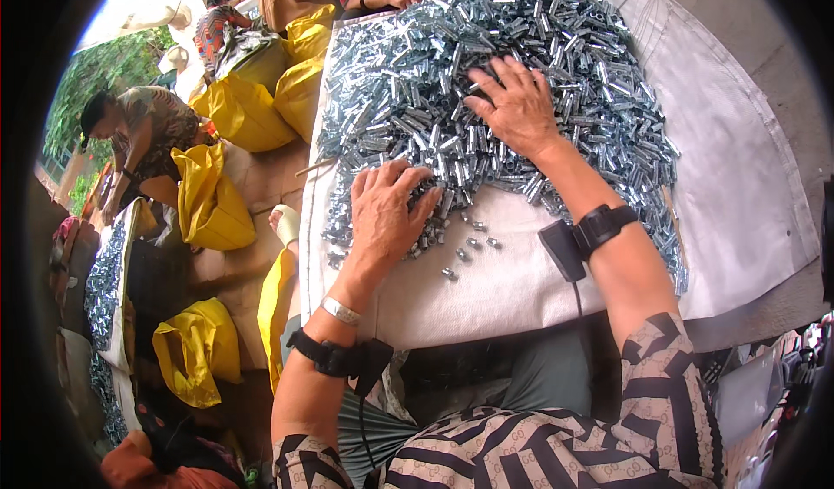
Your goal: Inspect and sort small metal hardware components from a large pile into a storage bag.
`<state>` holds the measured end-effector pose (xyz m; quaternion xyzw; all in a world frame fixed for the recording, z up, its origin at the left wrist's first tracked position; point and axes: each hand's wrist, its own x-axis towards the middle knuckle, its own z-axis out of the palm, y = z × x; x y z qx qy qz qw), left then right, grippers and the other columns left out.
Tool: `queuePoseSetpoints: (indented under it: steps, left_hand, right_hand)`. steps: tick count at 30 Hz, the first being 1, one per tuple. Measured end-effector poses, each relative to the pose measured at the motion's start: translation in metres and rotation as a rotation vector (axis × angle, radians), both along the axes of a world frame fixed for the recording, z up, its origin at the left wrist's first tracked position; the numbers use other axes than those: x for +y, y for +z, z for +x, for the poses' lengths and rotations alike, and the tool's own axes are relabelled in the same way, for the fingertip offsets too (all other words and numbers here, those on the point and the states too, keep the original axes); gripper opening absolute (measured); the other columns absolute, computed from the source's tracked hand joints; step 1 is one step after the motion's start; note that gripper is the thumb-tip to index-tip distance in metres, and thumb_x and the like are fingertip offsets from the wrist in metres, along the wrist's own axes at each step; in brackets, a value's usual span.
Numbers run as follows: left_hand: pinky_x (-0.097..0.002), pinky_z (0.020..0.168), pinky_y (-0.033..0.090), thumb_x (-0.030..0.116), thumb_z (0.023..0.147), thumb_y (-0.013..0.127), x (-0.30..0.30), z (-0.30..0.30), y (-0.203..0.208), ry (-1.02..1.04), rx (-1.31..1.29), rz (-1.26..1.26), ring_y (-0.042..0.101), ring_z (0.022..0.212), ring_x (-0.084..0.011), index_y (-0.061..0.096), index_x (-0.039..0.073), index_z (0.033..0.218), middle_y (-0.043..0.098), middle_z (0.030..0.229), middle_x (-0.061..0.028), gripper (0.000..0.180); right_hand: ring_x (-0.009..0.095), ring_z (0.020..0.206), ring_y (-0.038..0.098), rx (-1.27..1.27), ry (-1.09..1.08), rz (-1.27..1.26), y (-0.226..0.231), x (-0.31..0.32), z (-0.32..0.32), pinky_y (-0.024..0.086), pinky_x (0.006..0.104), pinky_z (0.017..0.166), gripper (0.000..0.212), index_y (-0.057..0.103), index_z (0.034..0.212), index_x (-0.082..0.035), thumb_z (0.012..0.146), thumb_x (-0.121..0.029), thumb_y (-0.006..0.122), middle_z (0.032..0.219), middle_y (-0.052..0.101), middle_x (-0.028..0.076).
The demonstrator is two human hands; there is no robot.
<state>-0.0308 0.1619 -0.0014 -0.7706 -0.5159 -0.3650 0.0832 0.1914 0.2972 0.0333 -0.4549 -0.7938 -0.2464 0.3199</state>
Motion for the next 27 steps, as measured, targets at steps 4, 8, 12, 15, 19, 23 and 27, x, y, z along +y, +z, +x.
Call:
queuePoseSetpoints:
  steps: [4,8,12,15,19,23,27]
  left_hand:
    - [-0.0422,0.099,0.038,0.033,0.089,0.068,-0.016,0.007,0.005,-0.054,0.03,-0.147,0.057,0.107,-0.0282,0.07,0.015,0.107,0.064,0.11,-0.0076,0.025]
    - [-0.041,0.096,0.04,0.032,0.089,0.068,-0.027,0.012,0.004,-0.095,0.022,-0.124,0.057,0.107,-0.0278,0.071,0.013,0.105,0.064,0.11,-0.0073,0.025]
    - [-0.0413,0.097,0.04,0.031,0.087,0.07,-0.041,0.023,0.004,-0.121,-0.025,-0.186,0.056,0.109,-0.0273,0.072,0.014,0.103,0.064,0.109,-0.0066,0.024]
    - [-0.0416,0.098,0.04,0.03,0.086,0.071,-0.052,0.028,0.002,-0.147,0.012,-0.131,0.056,0.11,-0.0273,0.072,0.014,0.102,0.064,0.109,-0.0067,0.023]
    - [-0.0449,0.105,0.035,0.03,0.086,0.071,-0.061,0.03,0.001,-0.164,0.004,-0.114,0.055,0.114,-0.0261,0.07,0.016,0.105,0.063,0.114,-0.0058,0.024]
    - [-0.0506,0.112,0.026,0.031,0.086,0.071,-0.074,0.035,0.0,-0.136,0.049,-0.113,0.053,0.123,-0.0251,0.07,0.017,0.109,0.062,0.121,-0.0041,0.026]
    - [-0.0564,0.116,0.017,0.028,0.088,0.069,-0.086,0.034,-0.002,-0.134,0.111,-0.071,0.047,0.132,-0.0247,0.069,0.019,0.114,0.059,0.133,-0.0031,0.028]
  right_hand:
    - [0.028,0.124,0.049,-0.06,0.07,-0.036,-0.01,-0.023,-0.003,0.032,0.0487,0.104,0.039,0.067,0.115,-0.016,0.091,-0.046,0.061,0.13,0.056,0.011]
    - [0.028,0.122,0.05,-0.047,0.131,-0.028,-0.016,-0.05,0.0,0.036,0.0457,0.1,0.036,0.068,0.114,-0.017,0.088,-0.041,0.066,0.124,0.059,0.008]
    - [0.024,0.113,0.053,-0.056,0.192,-0.023,-0.026,-0.07,0.001,0.039,0.0429,0.09,0.031,0.066,0.116,-0.024,0.087,-0.035,0.067,0.117,0.061,0.002]
    - [0.022,0.112,0.053,-0.041,0.233,-0.059,-0.032,-0.087,0.003,0.04,0.0408,0.09,0.028,0.067,0.114,-0.023,0.086,-0.028,0.067,0.115,0.061,0.002]
    - [0.024,0.111,0.054,-0.029,0.287,-0.043,-0.036,-0.112,0.009,0.04,0.0412,0.094,0.028,0.068,0.112,-0.021,0.083,-0.021,0.068,0.114,0.061,0.003]
    - [0.026,0.11,0.055,-0.014,0.358,-0.093,-0.037,-0.134,0.02,0.04,0.0419,0.095,0.03,0.068,0.111,-0.019,0.082,-0.017,0.07,0.113,0.062,0.004]
    - [0.027,0.111,0.055,-0.01,0.363,-0.097,-0.04,-0.15,0.027,0.042,0.0421,0.097,0.038,0.066,0.117,-0.018,0.081,-0.009,0.069,0.115,0.062,0.003]
